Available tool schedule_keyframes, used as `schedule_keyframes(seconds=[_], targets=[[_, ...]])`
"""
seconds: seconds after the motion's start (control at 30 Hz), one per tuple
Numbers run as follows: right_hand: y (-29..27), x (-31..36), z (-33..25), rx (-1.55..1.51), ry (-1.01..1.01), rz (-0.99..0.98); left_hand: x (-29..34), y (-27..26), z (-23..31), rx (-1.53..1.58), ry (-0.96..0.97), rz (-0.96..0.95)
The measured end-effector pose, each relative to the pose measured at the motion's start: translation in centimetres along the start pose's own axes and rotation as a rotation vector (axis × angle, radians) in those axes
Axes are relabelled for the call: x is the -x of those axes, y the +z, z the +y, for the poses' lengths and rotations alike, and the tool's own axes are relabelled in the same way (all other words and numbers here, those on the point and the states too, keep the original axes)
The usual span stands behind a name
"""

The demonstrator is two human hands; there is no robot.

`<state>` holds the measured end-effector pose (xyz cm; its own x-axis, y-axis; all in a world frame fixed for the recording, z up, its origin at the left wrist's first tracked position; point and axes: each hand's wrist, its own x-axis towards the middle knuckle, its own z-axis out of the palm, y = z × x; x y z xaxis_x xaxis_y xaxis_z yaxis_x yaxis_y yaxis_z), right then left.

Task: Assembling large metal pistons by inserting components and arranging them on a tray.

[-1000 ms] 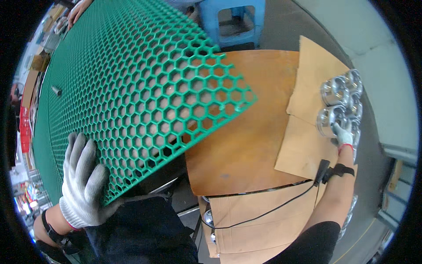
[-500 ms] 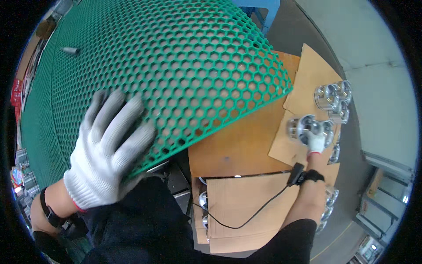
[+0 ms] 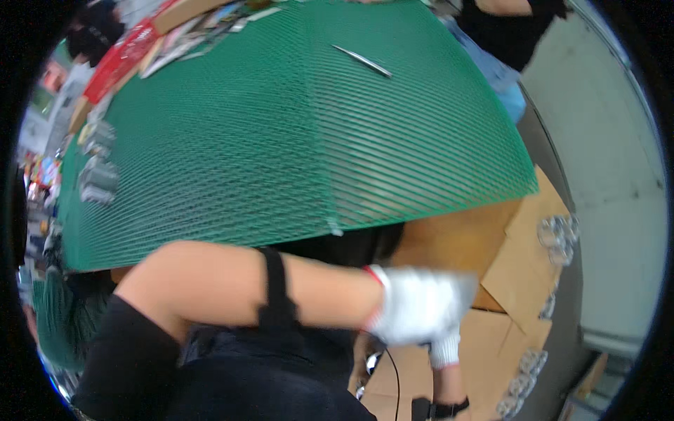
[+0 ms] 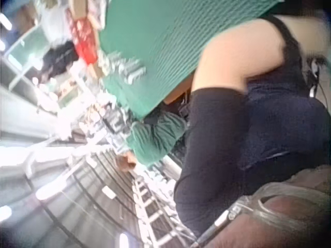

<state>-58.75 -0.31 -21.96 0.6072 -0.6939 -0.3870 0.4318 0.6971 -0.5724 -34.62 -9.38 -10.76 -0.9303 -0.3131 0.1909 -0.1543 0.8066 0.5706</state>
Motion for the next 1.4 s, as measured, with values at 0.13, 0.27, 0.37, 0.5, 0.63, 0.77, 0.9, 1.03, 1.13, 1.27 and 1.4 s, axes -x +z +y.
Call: schedule_keyframes(seconds=[0.13, 0.27, 0.37, 0.5, 0.63, 0.77, 0.9, 1.03, 1.13, 1.27, 1.4], targets=[[6.1, 2.2, 6.2, 0.595, -0.077, 0.465, -0.4, 4.9, 7.1, -0.159, 0.161, -0.625], [9.3, 3.7, 6.5, 0.727, -0.109, 0.575, 5.0, 1.0, 9.7, -0.262, 0.231, -0.481], [19.0, 3.6, 4.2, 0.592, -0.131, 0.571, 10.0, -0.6, 10.3, 0.058, 0.057, -0.158], [26.7, 3.9, 0.5, 0.695, -0.138, 0.498, 21.2, -7.0, 10.6, 0.018, -0.019, 0.176], [32.7, 2.5, -2.3, 0.885, -0.263, 0.497, 32.3, -11.8, 11.3, -0.004, -0.567, 0.623], [36.8, -7.1, -4.7, 1.015, -0.470, 0.376, 39.8, -11.3, 9.8, 0.589, -0.774, 1.254], [39.0, -19.9, -6.2, 1.311, -0.515, 0.116, 44.1, -7.8, 8.3, 0.566, -0.514, 1.600], [39.2, -29.2, -6.7, 1.829, -0.581, -0.080, 44.1, -6.3, 9.6, 0.250, -1.059, 1.267], [40.4, -29.2, -9.1, 1.527, -0.381, -0.016, 45.1, -4.3, 9.0, -0.209, -0.814, 1.124], [32.3, -32.9, -16.8, 1.412, -0.783, 0.371, 46.3, -0.4, 8.5, 0.134, -0.872, 1.085], [22.0, -38.9, -22.5, 2.390, -0.640, 0.591, 46.6, 1.0, 9.2, 0.955, -0.839, 1.324]])
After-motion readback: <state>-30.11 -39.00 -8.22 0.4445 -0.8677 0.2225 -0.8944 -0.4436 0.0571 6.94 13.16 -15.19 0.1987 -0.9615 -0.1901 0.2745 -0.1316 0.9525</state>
